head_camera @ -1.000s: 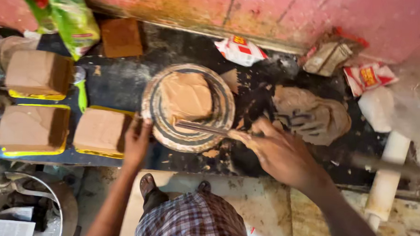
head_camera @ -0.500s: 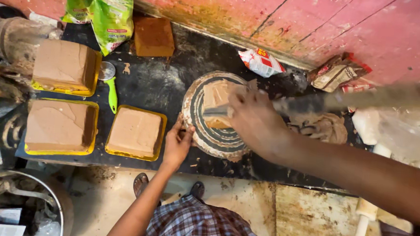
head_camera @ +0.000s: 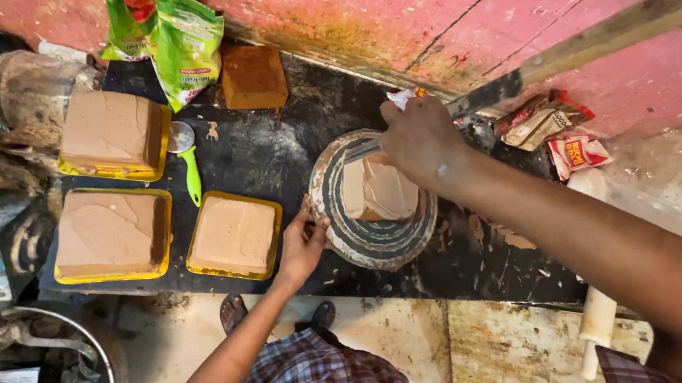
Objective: The person spreads a brown paste onto a square block using a metal spatula. They smooth the surface and scrape excess paste back onto the work surface, repeating the process on multiple blocks.
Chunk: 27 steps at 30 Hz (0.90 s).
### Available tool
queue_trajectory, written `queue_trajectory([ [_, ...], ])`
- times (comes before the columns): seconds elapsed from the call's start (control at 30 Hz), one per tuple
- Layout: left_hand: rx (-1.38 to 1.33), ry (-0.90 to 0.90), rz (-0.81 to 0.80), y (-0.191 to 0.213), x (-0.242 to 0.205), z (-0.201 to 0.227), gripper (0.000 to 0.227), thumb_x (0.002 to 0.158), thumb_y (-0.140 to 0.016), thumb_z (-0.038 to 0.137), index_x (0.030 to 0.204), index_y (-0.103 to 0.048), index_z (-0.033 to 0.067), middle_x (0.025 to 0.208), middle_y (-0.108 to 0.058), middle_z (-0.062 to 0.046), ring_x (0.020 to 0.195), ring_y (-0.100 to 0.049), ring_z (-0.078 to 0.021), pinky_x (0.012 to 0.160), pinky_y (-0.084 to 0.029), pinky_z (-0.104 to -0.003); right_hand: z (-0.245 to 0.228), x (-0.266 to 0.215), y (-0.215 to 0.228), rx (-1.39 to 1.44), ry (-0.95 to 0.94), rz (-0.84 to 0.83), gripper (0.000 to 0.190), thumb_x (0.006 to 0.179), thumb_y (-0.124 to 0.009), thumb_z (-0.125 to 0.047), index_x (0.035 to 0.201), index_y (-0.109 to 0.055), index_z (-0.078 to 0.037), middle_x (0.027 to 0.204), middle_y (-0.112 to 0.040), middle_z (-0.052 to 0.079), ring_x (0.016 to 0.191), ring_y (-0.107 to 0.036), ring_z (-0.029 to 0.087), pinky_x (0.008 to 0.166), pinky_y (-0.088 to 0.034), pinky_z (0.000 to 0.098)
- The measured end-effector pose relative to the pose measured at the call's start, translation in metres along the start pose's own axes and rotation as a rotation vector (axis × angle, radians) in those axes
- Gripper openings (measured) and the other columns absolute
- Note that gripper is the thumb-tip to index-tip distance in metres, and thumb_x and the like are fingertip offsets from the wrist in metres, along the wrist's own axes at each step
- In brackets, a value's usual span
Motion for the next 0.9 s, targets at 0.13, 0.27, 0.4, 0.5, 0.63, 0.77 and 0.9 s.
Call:
queue_trajectory([
  [0.13,-0.003,0.026,-0.012,0.002,0.006,-0.003,0.032,0.099,-0.066,0.015,0.126,-0.062,-0.0016,0.081,-0.066,0.001,0.066,-0.061,-0.0048,0.056,-0.06,-0.025,-0.002,-0.014,-0.002,0.193,0.0,-0.018,0.035,0.095,-0.064,-0.044,0.087,-0.076,-0.012,0.103,-0.06,0.012,0.084,-0.067,0.031,0.069,-0.05,0.0462],
  [0.27,0.05,0.037,-0.006,0.007,0.012,-0.004,0.036,0.1,-0.067,0.017,0.13,-0.062,-0.0015,0.078,-0.067,-0.001,0.064,-0.061,-0.0063,0.056,-0.058,-0.025,-0.039,-0.053,-0.01,0.05,0.062,-0.024,0.026,0.086,-0.065,-0.017,0.11,-0.072,-0.021,0.097,-0.061,0.01,0.083,-0.067,0.03,0.064,-0.051,0.0438],
  [0.4,0.105,0.094,0.017,0.011,0.02,-0.004,0.051,0.096,-0.067,0.019,0.143,-0.055,0.0041,0.081,-0.065,0.001,0.064,-0.06,-0.0058,0.055,-0.057,-0.025,-0.041,-0.102,-0.012,0.211,-0.012,0.117,0.017,0.081,-0.064,-0.015,0.095,-0.075,-0.015,0.108,-0.061,0.012,0.091,-0.064,0.03,0.07,-0.049,0.0429],
  [0.5,0.207,0.082,0.032,0.018,0.023,-0.003,0.058,0.096,-0.07,0.021,0.148,-0.052,0.0065,0.079,-0.066,-0.001,0.062,-0.057,-0.0068,0.055,-0.055,-0.026,-0.012,-0.15,-0.033,0.603,-0.155,0.412,0.02,0.08,-0.066,-0.013,0.097,-0.077,-0.014,0.111,-0.063,0.013,0.088,-0.064,0.033,0.069,-0.049,0.0473],
  [0.63,0.127,0.185,0.047,0.032,0.02,-0.011,0.037,0.095,-0.07,0.025,0.127,-0.064,0.0069,0.082,-0.058,-0.001,0.071,-0.054,-0.0109,0.064,-0.051,-0.029,-0.007,-0.223,-0.166,1.019,-0.432,0.398,0.019,0.087,-0.07,-0.013,0.104,-0.074,-0.008,0.115,-0.062,0.014,0.096,-0.065,0.034,0.076,-0.052,0.0459],
  [0.77,0.481,0.164,0.067,0.065,0.022,-0.014,0.025,0.105,-0.066,0.028,0.111,-0.067,0.0031,0.079,-0.055,0.0,0.069,-0.048,-0.0105,0.06,-0.041,-0.029,-0.039,-0.295,-0.332,1.265,-0.819,0.675,0.02,0.091,-0.071,-0.013,0.109,-0.071,-0.004,0.106,-0.064,0.018,0.094,-0.063,0.035,0.076,-0.051,0.0431],
  [0.9,0.284,0.037,0.108,0.086,0.022,-0.026,0.029,0.114,-0.066,0.013,0.137,-0.064,-0.0027,0.099,-0.067,-0.009,0.082,-0.06,-0.0135,0.069,-0.05,-0.03,-0.064,-0.359,-0.49,1.158,-1.318,0.71,0.014,0.091,-0.066,-0.005,0.103,-0.073,-0.006,0.103,-0.063,0.021,0.1,-0.063,0.038,0.084,-0.051,0.0452],
])
Point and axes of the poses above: each hand's wrist, its own x-axis towards the middle knuckle, its own y-axis out of the back of the hand, z = x × y, the point moved 8 cm from there along x, towards the middle knuckle
